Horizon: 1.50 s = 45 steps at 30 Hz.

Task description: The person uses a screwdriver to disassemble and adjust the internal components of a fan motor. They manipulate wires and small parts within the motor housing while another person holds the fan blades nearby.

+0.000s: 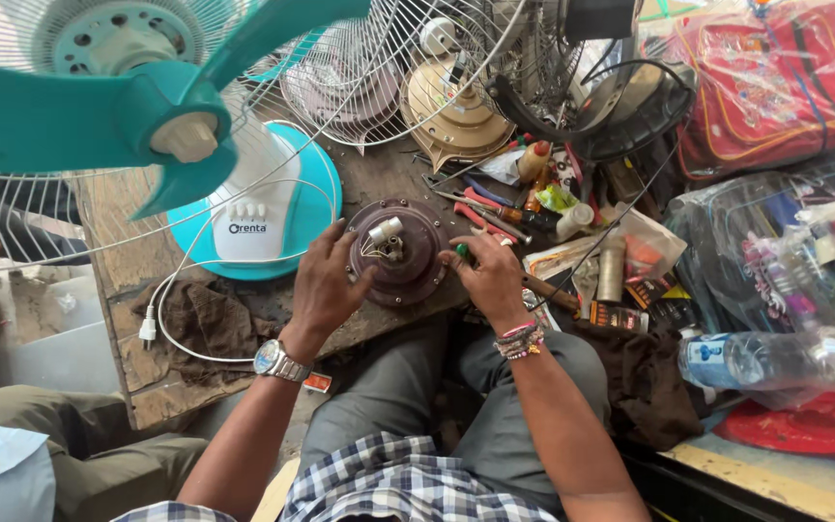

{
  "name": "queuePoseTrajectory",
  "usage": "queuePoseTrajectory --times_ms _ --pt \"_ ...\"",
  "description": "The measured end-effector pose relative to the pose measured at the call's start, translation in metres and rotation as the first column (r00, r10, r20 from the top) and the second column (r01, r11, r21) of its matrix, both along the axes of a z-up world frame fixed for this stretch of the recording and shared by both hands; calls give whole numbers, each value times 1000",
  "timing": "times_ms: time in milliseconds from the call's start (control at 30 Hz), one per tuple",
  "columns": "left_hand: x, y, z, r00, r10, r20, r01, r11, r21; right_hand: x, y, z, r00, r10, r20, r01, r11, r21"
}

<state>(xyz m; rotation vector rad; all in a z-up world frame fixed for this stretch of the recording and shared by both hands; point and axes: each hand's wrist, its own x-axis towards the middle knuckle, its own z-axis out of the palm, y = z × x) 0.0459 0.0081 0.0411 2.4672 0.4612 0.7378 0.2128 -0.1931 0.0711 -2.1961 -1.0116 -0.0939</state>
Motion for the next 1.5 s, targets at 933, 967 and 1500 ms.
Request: queuePoseTrajectory --times_ms 933,967,1500 --pt "74 21 1 892 -284 -351 352 924 147 7 -3 3 994 -91 57 76 970 229" --pt "74 20 0 899 -280 -335 343 929 143 7 -3 3 994 -91 62 73 967 244" --pt "86 28 -68 999 15 -29 -29 823 -567 41 -14 -22 935 -23 -355 232 796 560"
